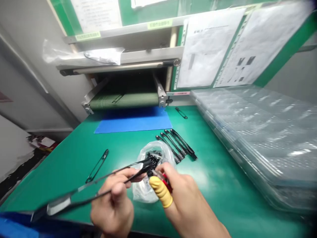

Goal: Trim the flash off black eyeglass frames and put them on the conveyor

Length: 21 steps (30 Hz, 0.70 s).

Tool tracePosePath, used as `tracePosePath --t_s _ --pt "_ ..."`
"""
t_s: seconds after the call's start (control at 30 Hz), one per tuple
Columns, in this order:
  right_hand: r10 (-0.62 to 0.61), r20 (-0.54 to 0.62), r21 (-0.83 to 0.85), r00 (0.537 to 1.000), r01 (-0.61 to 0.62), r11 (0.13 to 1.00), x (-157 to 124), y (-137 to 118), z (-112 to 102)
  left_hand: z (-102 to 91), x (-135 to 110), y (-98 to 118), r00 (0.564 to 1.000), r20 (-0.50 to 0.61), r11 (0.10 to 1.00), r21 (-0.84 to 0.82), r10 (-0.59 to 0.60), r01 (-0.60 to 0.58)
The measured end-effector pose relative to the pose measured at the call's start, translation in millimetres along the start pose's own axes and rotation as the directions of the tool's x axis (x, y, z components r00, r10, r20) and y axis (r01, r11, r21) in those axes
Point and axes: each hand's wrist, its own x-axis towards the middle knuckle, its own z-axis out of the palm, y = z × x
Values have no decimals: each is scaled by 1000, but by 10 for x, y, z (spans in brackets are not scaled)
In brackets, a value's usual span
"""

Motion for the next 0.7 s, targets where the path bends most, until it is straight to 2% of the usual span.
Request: tracePosePath --t_s 0.07,0.1,0.17,0.2,0.23,0.27,0.3,0.33,0.37,0.4,0.47,0.57,0.63,0.7 --pt "70 63 293 996 -86 952 75 70 -118 191 96 -11 992 17 992 -40 124 -123" --pt "67 130 426 989 -117 897 113 120 -176 281 154 -26 984 81 987 -45 157 -154" --pt "46 227 557 973 -168 813 182 270 -284 423 331 -45 941 313 984 73 132 -163" --pt "72 213 543 975 -179 820 212 371 -333 466 467 -41 905 413 958 208 98 -198" --pt "123 141 468 982 -176 866 240 490 -378 488 639 -27 882 467 900 352 67 -255" --pt "177 28 325 984 -176 929 266 620 -417 489 847 -5 879 474 812 490 55 -316" --pt "211 -98 142 973 -196 970 289 755 -449 469 1086 22 895 438 716 599 82 -358" --pt "223 -208 -43 952 -237 971 309 886 -472 430 1348 52 915 378 648 663 140 -374" --pt "237 -279 -195 930 -297 935 324 1006 -485 376 1621 81 927 307 582 721 217 -375" --pt "254 -309 -293 917 -345 891 333 1106 -487 312 1893 107 923 251 510 776 291 -372" --pt "293 -286 -428 912 -395 813 337 1231 -468 178 2394 145 896 192 369 861 400 -349" --pt "340 -197 -538 920 -391 746 334 1249 -417 30 2936 186 858 219 171 928 465 -330" --pt "370 -179 -510 911 -408 757 342 1219 -399 -24 3134 218 837 291 56 933 463 -355" --pt "392 -191 -448 900 -436 781 352 1226 -411 -83 3195 255 811 362 -39 921 461 -389"
